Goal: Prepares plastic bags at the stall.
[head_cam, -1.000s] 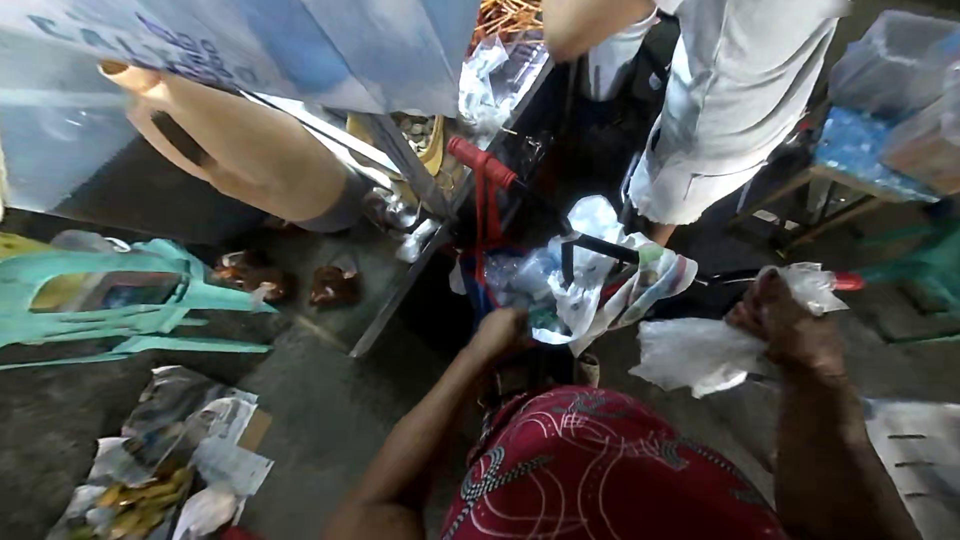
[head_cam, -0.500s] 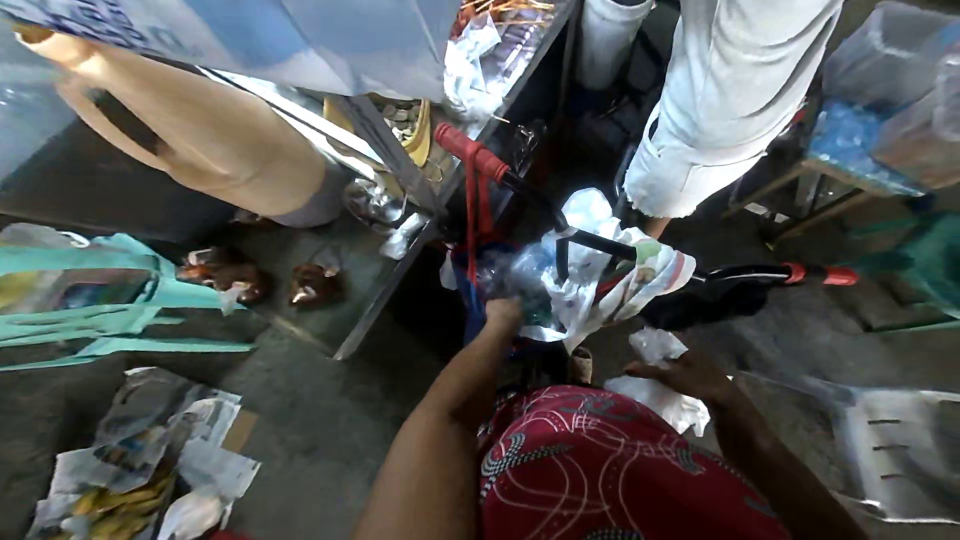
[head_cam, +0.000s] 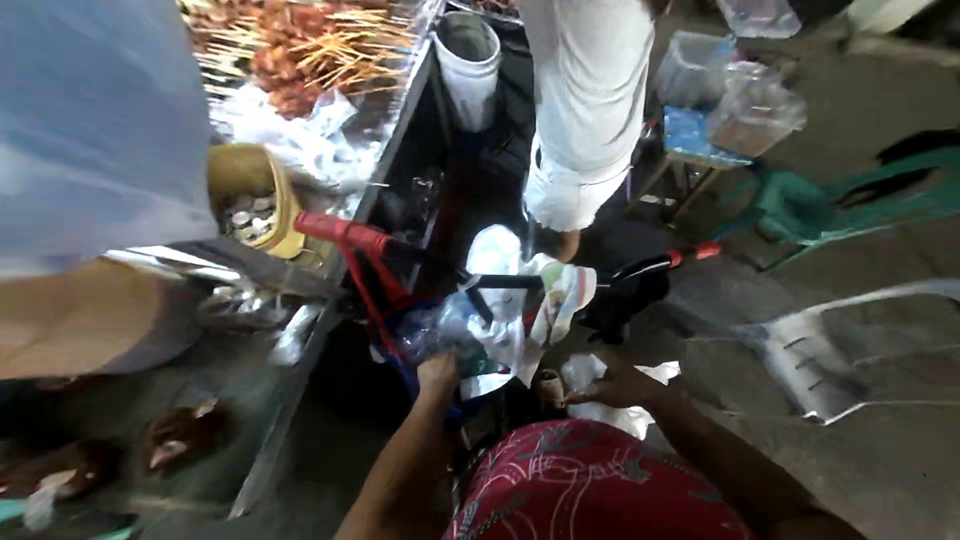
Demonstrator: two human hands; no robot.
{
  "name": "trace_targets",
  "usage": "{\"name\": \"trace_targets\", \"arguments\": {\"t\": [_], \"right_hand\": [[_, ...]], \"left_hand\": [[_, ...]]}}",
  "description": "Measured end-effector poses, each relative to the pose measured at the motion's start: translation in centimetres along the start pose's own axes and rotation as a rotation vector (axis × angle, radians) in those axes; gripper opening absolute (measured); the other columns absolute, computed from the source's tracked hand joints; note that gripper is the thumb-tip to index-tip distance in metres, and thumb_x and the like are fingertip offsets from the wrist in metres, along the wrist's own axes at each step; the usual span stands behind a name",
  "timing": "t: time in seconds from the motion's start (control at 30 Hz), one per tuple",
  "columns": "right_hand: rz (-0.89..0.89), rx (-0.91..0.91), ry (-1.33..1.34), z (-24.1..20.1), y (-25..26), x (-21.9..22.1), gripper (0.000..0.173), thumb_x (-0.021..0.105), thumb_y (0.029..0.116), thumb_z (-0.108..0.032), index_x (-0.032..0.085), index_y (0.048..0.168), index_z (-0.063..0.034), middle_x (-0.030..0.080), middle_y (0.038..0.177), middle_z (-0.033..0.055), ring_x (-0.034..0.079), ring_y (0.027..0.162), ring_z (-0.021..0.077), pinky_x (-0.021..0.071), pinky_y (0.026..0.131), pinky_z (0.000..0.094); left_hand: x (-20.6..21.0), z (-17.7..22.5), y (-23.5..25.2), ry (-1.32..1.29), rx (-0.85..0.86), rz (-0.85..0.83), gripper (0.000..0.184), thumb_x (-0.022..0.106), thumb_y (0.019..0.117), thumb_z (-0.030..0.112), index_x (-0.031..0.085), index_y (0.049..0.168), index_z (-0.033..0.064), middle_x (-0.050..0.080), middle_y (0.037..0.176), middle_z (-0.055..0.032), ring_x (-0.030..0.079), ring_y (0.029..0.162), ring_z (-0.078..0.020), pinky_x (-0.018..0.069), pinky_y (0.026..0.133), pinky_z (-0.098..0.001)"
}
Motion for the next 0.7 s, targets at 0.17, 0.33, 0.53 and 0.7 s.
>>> {"name": "trace_targets", "arguments": {"t": [0.17, 0.33, 0.53, 0.7], "right_hand": [[-0.012, -0.104, 0.136, 1.0, 1.0, 0.2, 0.042, 0.084, 0.0796, -0.010, 0.067, 0.115, 0.0043, 0.073, 0.104, 0.0018, 0.066, 0.097, -0.0034, 0.0545, 0.092, 0.0179], [-0.032, -0.124, 0.164, 0.8, 2.5, 0.6, 0.042, 0.084, 0.0785, -0.006, 0.066, 0.115, 0.0046, 0.073, 0.105, 0.0033, 0.067, 0.098, 0.0006, 0.0558, 0.093, 0.0218], [0.027, 0.023, 0.183, 1.1, 3.7, 1.6, 0.042, 0.080, 0.0850, -0.013, 0.064, 0.120, 0.0024, 0.073, 0.102, 0.0056, 0.070, 0.089, 0.0081, 0.0603, 0.083, 0.0278], [-0.025, 0.009, 0.212, 0.3, 5.2, 2.9, 0.036, 0.079, 0.0860, -0.016, 0.065, 0.116, -0.0009, 0.073, 0.097, 0.0033, 0.068, 0.078, 0.0081, 0.0602, 0.073, 0.0271]], "left_hand": [[-2.1, -0.2, -1.1, -0.214, 0.168, 0.103, 0.036, 0.066, 0.0957, 0.020, 0.067, 0.123, -0.0043, 0.055, 0.137, -0.0325, 0.051, 0.132, -0.0501, 0.0465, 0.104, -0.0645], [-4.6, -0.3, -3.8, -0.594, 0.263, 0.226, 0.035, 0.056, 0.1049, 0.020, 0.061, 0.122, -0.0104, 0.067, 0.112, -0.0298, 0.066, 0.107, -0.0435, 0.0502, 0.098, -0.0603], [-5.8, -4.3, -5.8, -1.481, 0.230, 0.416, 0.017, 0.047, 0.1076, 0.012, 0.052, 0.113, -0.0030, 0.062, 0.080, -0.0062, 0.066, 0.067, -0.0144, 0.0611, 0.071, -0.0362], [-6.5, -6.4, -7.9, -1.842, 0.272, 0.363, 0.014, 0.040, 0.1088, 0.011, 0.052, 0.104, 0.0140, 0.054, 0.066, 0.0056, 0.055, 0.054, -0.0075, 0.0544, 0.057, -0.0270]]}}
Point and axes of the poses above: each hand's wrist, its own y-axis towards the middle knuckle, its own x-axis out of the palm, z = x × y, the point moved 3 cm from there along y, towards the middle knuckle
